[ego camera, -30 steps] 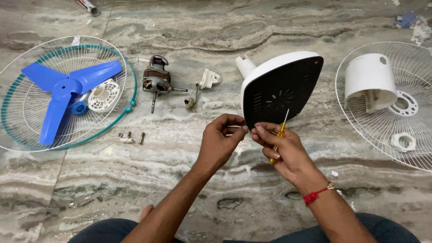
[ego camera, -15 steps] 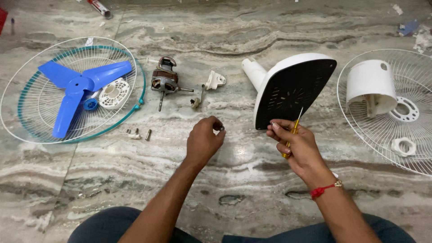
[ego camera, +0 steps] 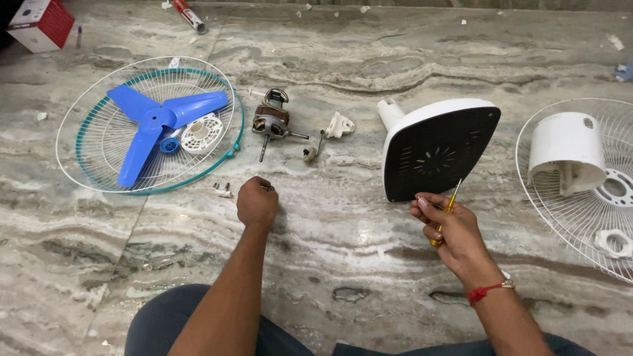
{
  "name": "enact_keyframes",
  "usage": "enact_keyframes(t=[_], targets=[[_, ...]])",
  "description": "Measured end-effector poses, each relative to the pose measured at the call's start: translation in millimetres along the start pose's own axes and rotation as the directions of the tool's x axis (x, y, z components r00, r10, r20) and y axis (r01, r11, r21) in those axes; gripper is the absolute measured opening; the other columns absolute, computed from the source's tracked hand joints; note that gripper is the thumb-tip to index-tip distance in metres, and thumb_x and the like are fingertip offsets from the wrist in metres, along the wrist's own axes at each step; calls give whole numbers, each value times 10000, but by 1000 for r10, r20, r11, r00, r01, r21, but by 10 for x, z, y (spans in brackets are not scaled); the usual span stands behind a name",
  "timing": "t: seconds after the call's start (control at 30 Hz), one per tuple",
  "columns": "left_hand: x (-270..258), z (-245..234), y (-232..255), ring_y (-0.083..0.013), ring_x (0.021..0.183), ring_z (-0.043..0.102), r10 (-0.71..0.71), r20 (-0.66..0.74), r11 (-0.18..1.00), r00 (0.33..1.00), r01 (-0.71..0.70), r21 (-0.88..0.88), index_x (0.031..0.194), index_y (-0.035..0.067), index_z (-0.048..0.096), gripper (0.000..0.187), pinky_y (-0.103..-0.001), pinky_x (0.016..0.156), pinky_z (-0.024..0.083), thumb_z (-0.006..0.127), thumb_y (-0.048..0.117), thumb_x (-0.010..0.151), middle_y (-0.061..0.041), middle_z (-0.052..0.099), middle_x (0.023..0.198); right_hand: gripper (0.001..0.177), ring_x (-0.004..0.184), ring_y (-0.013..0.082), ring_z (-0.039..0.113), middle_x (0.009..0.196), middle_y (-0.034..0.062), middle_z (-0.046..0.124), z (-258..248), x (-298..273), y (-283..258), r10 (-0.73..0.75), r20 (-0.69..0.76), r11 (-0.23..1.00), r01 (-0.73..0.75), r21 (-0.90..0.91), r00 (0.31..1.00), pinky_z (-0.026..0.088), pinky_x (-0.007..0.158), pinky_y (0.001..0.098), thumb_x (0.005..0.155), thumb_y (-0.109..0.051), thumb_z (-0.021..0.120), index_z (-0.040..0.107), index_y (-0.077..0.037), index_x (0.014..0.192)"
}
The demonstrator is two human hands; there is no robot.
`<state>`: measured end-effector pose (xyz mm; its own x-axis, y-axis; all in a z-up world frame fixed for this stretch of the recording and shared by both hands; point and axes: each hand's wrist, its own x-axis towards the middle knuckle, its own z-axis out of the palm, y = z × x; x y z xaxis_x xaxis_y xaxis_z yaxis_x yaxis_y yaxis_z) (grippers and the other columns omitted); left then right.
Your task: The person uses a screwdriver to tighten screws on the back of a white fan base. Disassembled fan parts, including a blue blade assembly, motor, and cage, are laid out on the floor.
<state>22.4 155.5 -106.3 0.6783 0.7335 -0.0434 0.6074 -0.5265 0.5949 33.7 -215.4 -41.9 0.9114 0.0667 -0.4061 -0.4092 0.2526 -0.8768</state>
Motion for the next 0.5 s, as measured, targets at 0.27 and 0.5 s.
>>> enact_keyframes(t=[0.27, 0.5], targets=[[-6, -75, 61, -328, 1063, 703, -25, 16, 999, 1000, 25, -30, 1189, 180, 724, 371, -487, 883, 565, 761, 174, 820, -91, 746, 1134, 229, 885, 109, 656, 1035, 131, 699, 62, -24, -40, 28, -12, 997, -29, -77, 1000, 376, 480, 195, 957, -74, 660, 691, 45, 1149], [-349, -296, 493, -408, 1104, 643, 215, 15, 977, 976, -215, -5, 1358, 103, 552, 734, -510, 873, 558, 868, 246, 711, -197, 544, 1319, 244, 891, 126, 668, 1012, 146, 713, 95, 9, 5, 19, 58, 998, -15, -68, 998, 358, 470, 193, 954, -88, 661, 683, 61, 1145]])
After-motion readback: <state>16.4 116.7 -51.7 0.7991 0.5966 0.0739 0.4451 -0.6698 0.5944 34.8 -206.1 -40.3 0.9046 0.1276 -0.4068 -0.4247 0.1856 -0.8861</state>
